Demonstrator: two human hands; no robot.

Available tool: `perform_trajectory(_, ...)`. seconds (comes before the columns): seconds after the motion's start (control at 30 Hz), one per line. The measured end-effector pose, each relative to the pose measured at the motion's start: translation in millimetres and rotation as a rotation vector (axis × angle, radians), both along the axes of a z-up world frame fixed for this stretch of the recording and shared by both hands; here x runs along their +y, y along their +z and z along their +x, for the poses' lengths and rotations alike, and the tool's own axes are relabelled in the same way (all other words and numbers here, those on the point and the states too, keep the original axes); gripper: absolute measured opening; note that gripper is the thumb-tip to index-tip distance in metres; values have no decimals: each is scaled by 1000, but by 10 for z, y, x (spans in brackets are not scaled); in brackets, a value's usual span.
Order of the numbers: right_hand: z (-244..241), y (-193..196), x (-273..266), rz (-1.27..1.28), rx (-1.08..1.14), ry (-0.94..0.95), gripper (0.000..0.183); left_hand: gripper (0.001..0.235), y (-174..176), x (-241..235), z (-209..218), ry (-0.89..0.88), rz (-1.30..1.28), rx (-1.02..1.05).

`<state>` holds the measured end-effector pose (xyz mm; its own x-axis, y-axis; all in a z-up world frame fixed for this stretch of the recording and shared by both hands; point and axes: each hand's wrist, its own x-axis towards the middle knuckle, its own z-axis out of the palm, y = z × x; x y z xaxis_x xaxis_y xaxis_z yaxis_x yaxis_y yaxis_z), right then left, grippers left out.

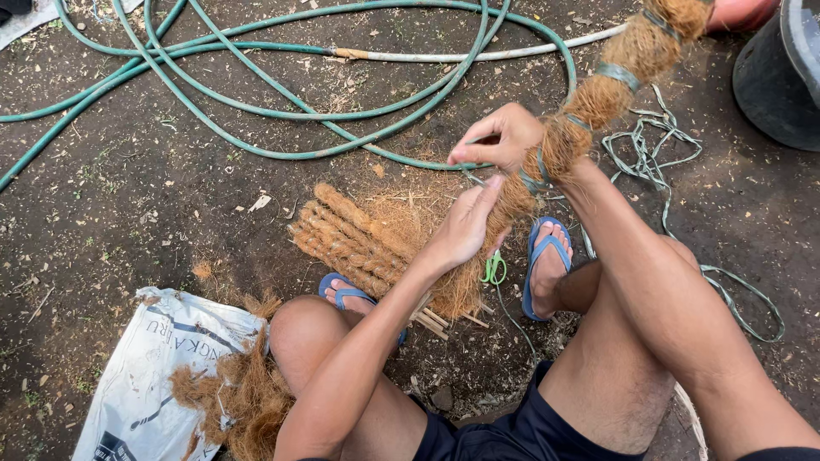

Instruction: The person sits on the ground and wraps a green plastic strip around a bundle of brown coco fiber attached to a wooden stick. They use scissors to cut the strip and continue wrapping it tightly around the bundle.

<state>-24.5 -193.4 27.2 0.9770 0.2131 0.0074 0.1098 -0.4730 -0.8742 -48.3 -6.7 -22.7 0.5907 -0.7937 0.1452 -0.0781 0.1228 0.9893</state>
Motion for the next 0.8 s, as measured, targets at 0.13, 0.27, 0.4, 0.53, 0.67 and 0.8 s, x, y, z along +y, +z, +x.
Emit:
perform_trajectory(0.13, -118, -89, -114, 58, -91, -267, 19, 63, 99, 48, 69, 29, -152, 10)
perform_trajectory(0.27, -130, -12, -251, -402, -132, -317, 17, 69, 159, 128, 215, 87, -231, 97)
perform_trajectory(0.4, -233, 209, -244, 299, 54, -363, 16, 67, 185, 263, 518, 388, -202, 107)
perform_trajectory(0.53, -439, 474, -160, 1088, -33, -231, 24, 64, 167, 284, 725, 571, -228, 212)
perform_trajectory(0.67, -624, 554, -1, 1211, -68, -174, 29, 64, 82, 222, 733, 707, -31, 186)
perform_trajectory(0.8, -652, 537, 94, 1118, -87, -33, 29, 69, -29, 170, 802, 824, 150, -6)
